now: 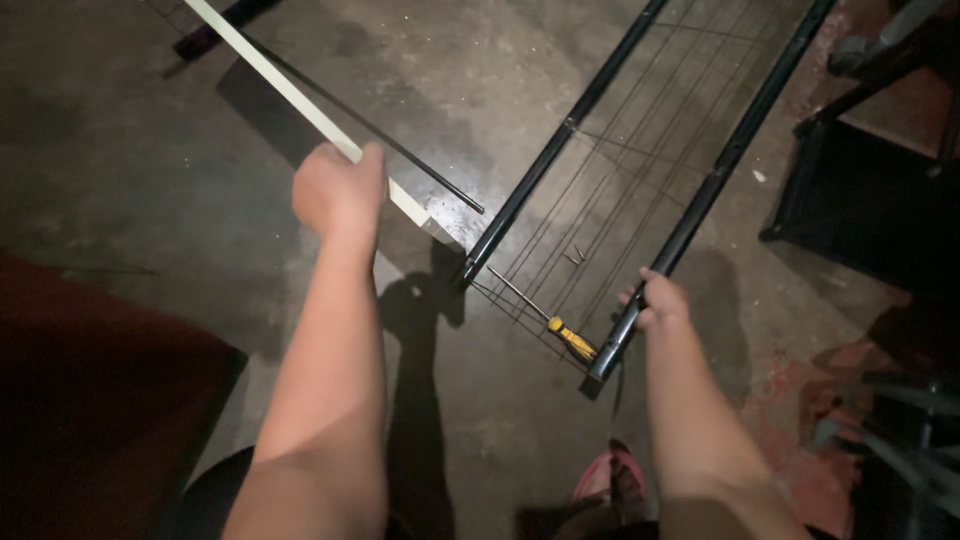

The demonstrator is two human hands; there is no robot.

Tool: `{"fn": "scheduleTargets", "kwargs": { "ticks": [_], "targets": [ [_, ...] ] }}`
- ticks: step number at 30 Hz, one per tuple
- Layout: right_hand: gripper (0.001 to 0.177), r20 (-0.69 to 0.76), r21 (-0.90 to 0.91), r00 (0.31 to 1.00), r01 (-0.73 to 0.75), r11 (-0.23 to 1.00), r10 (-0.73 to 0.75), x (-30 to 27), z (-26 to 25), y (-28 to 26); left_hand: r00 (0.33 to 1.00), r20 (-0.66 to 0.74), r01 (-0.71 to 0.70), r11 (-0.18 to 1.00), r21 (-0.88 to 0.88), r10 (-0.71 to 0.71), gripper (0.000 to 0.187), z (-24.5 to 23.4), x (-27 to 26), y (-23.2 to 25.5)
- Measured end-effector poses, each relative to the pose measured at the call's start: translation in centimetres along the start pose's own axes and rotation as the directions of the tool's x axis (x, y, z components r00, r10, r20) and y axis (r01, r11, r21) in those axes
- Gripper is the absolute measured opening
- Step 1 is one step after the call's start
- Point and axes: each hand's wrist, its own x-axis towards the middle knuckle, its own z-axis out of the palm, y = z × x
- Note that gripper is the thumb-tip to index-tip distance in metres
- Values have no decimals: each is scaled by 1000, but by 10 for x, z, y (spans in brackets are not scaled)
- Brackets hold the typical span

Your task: The person aligns a white rectangular panel with a black metal wire frame and uses a yellow-handled screwdriver to tighten screws at the frame joints. The person repeatedly adjusts the panel and frame, then continues fastening multiple screws to secure the components together.

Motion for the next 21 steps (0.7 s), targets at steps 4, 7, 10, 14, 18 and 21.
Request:
{"fn": "scheduleTargets", "kwargs": {
  "ticks": [4,7,10,14,18,21],
  "targets": [
    [34,43,-22,995,91,996,-90,-22,5,-7,1000,-5,22,1000,-13,-22,38,1,-3,12],
    [28,29,-12,981,194,981,-193,-63,19,-21,998,25,61,998,-31,-60,39,4,-1,19],
    [20,27,-5,937,349,937,-349,-112,40,-40,993,67,105,993,-57,-101,45,8,-1,23],
    [15,30,-17,886,463,886,-462,-178,68,-65,990,80,120,988,-97,-112,52,13,1,26],
    [12,70,63,827,554,830,-558,-227,99,-84,999,-11,39,977,-209,-42,64,21,2,21],
    [11,73,73,766,634,770,-638,-249,119,-92,996,-67,-78,961,-265,63,73,31,4,18]
  ]
}}
